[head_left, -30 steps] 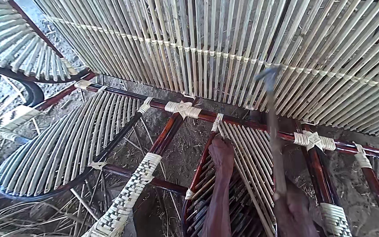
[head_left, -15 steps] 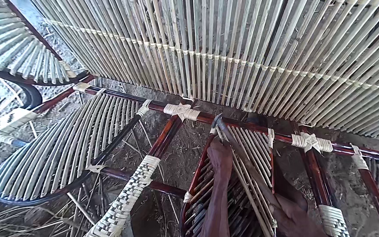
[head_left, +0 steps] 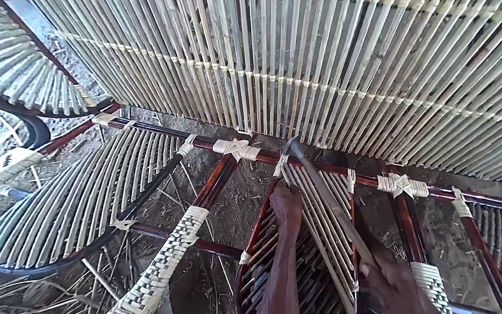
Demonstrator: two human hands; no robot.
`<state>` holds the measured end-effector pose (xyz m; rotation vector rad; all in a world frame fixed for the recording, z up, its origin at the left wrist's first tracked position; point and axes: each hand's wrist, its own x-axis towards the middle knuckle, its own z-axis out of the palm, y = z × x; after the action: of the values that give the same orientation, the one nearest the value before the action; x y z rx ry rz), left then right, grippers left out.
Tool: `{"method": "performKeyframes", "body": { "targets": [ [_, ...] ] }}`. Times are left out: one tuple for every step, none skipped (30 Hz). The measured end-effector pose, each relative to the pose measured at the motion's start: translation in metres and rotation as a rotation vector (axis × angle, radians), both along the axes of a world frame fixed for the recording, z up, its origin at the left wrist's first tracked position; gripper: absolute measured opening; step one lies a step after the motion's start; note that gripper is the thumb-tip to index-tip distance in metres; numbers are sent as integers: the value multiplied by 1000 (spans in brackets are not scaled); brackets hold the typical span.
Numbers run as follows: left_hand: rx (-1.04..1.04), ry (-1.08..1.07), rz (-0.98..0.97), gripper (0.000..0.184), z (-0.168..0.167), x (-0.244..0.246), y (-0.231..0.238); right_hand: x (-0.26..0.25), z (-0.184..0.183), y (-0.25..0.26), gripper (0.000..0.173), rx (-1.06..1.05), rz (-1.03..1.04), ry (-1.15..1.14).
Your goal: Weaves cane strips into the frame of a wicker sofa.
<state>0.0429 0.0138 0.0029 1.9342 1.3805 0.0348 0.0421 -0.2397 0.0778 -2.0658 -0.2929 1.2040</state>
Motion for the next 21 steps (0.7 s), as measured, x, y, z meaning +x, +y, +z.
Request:
{"method": "performKeyframes", "body": {
  "targets": [
    [0, 12, -7, 25, 0, 2, 0, -2, 2, -6, 31, 30, -62, -61],
    [6, 21, -10, 25, 0, 3, 0, -3, 5, -14, 31, 58, -127, -97],
    [9, 33, -16, 25, 1, 2, 1, -6, 9, -23, 32, 89, -188, -119],
    [3, 53, -29, 26, 4, 2, 2, -8, 13, -34, 32, 113, -243, -134],
    [4, 77, -63, 29, 6, 2, 3, -9, 14, -49, 35, 114, -289, -162],
    [24, 94, -126, 35, 5, -2, 3, -12, 13, -66, 38, 87, -323, -221],
    [120, 92, -214, 40, -5, -9, 1, -15, 11, -84, 43, 36, -349, -304],
    [369, 23, -297, 43, -32, -20, -1, -18, 10, -100, 44, -36, -357, -412],
    [821, -203, -284, 45, -80, -25, 3, -20, 13, -110, 45, -136, -346, -489],
    [469, -5, -322, 45, -39, -27, -10, -22, 16, -116, 44, -234, -330, -516],
    [203, 137, -324, 47, 2, -25, -23, -21, 19, -117, 44, -332, -312, -500],
    [66, 182, -291, 49, 26, -28, -37, -18, 18, -116, 46, -425, -288, -468],
    [9, 154, -254, 50, 39, -38, -53, -15, 13, -113, 47, -489, -269, -450],
    [-17, 94, -225, 48, 45, -51, -69, -10, 6, -110, 47, -513, -264, -444],
    [-40, 24, -196, 44, 47, -66, -85, -5, -3, -106, 46, -515, -264, -440],
    [-94, -53, -154, 43, 49, -80, -101, 2, -9, -101, 47, -513, -253, -427],
    [-181, -153, -86, 41, 51, -95, -119, 9, -16, -97, 46, -500, -236, -420],
    [-294, -252, -2, 39, 56, -109, -138, 16, -22, -95, 43, -489, -218, -414],
    [-420, -358, 100, 33, 62, -122, -156, 23, -25, -92, 41, -489, -195, -401],
    [-552, -444, 199, 29, 73, -134, -172, 28, -24, -89, 41, -493, -166, -393],
    [-638, -494, 273, 23, 82, -145, -185, 30, -21, -89, 42, -492, -126, -392]
  ]
}}
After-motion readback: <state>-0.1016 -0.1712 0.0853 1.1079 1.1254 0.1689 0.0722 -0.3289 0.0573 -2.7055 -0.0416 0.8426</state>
